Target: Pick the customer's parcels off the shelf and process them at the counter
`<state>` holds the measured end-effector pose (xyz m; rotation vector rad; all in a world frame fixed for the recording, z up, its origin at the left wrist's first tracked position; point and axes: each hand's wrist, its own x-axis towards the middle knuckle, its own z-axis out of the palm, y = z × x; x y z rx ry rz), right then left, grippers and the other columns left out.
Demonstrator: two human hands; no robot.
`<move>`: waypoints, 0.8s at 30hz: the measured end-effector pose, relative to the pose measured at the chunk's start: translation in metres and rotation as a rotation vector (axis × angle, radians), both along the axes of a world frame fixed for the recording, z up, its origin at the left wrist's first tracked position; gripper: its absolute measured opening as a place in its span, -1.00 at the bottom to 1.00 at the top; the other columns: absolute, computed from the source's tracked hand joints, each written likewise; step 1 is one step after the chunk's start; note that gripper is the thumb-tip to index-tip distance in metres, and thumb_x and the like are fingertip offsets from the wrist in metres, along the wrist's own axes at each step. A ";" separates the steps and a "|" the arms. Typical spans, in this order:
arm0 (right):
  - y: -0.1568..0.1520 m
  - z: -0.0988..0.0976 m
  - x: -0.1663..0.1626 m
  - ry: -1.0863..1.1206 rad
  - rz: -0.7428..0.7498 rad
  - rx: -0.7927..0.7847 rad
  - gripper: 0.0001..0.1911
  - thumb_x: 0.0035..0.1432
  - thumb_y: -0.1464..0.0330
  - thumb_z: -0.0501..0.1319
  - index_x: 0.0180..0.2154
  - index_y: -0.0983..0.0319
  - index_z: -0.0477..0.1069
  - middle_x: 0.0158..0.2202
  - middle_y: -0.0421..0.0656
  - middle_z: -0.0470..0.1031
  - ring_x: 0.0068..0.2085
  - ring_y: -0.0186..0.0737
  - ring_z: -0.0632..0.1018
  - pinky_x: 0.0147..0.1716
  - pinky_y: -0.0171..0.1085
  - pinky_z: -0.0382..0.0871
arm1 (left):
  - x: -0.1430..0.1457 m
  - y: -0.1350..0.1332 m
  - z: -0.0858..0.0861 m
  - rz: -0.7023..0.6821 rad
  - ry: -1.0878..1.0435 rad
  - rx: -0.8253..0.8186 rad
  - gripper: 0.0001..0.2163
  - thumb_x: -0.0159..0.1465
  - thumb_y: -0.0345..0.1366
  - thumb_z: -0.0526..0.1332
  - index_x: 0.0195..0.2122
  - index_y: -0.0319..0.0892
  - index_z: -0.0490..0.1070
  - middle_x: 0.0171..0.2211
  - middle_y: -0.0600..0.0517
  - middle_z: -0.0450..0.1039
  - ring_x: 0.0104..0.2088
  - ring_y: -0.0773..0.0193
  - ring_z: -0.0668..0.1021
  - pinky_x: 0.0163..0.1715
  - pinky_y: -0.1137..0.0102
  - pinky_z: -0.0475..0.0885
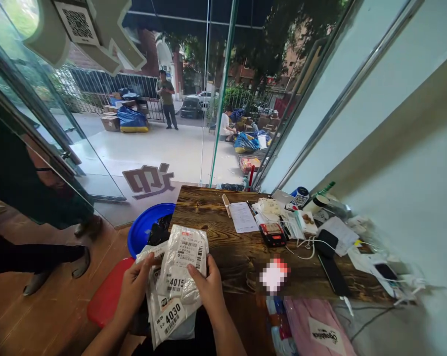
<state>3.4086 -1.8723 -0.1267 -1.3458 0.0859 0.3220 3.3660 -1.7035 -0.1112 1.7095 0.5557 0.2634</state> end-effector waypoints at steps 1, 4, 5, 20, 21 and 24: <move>-0.002 -0.001 0.002 0.027 -0.053 0.037 -0.58 -0.16 0.20 0.36 -0.22 0.21 0.37 -0.26 -0.11 0.56 -0.24 -0.06 0.53 -0.22 -0.14 0.41 | 0.002 0.005 -0.002 0.006 0.018 0.019 -0.56 0.03 0.12 0.14 -0.49 -0.20 0.53 -0.41 -0.03 0.54 -0.27 0.09 0.51 -0.24 0.34 0.38; -0.014 -0.003 0.013 0.037 -0.130 0.067 -0.60 -0.17 0.22 0.37 -0.25 0.22 0.38 -0.27 -0.13 0.57 -0.23 -0.11 0.54 -0.18 -0.17 0.40 | 0.007 0.018 -0.003 0.042 0.078 0.052 -0.60 -0.10 0.07 0.26 -0.44 -0.18 0.56 -0.34 -0.06 0.56 -0.24 0.03 0.52 -0.20 0.27 0.39; -0.018 -0.002 0.017 0.035 -0.130 0.069 -0.60 -0.17 0.22 0.37 -0.26 0.22 0.38 -0.28 -0.14 0.57 -0.23 -0.12 0.54 -0.18 -0.17 0.40 | 0.009 0.021 -0.001 0.055 0.094 0.048 -0.61 -0.14 0.06 0.28 -0.45 -0.17 0.56 -0.34 -0.06 0.56 -0.25 0.02 0.52 -0.21 0.26 0.39; -0.042 0.013 0.092 0.008 0.130 0.110 -0.64 -0.17 0.31 0.38 -0.29 0.21 0.34 -0.29 -0.17 0.55 -0.23 -0.16 0.53 -0.18 -0.19 0.39 | -0.007 0.023 0.025 0.477 0.361 -0.028 -0.53 -0.35 0.02 0.31 -0.39 -0.07 0.55 -0.22 0.02 0.55 0.04 -0.03 0.39 0.04 0.24 0.32; -0.042 0.012 0.095 0.011 0.150 0.115 -0.65 -0.17 0.31 0.38 -0.30 0.21 0.34 -0.30 -0.18 0.55 -0.24 -0.16 0.53 -0.19 -0.19 0.39 | -0.008 0.020 0.030 0.503 0.374 -0.026 -0.52 -0.37 0.02 0.31 -0.39 -0.06 0.55 -0.22 0.02 0.55 0.05 -0.03 0.39 0.05 0.24 0.31; -0.041 0.009 0.102 0.022 0.203 0.132 -0.66 -0.18 0.31 0.38 -0.32 0.21 0.34 -0.32 -0.19 0.55 -0.27 -0.19 0.52 -0.22 -0.21 0.39 | -0.011 0.014 0.040 0.545 0.409 -0.002 -0.49 -0.38 0.03 0.29 -0.35 -0.05 0.55 -0.20 0.03 0.54 0.06 -0.01 0.38 0.11 0.24 0.24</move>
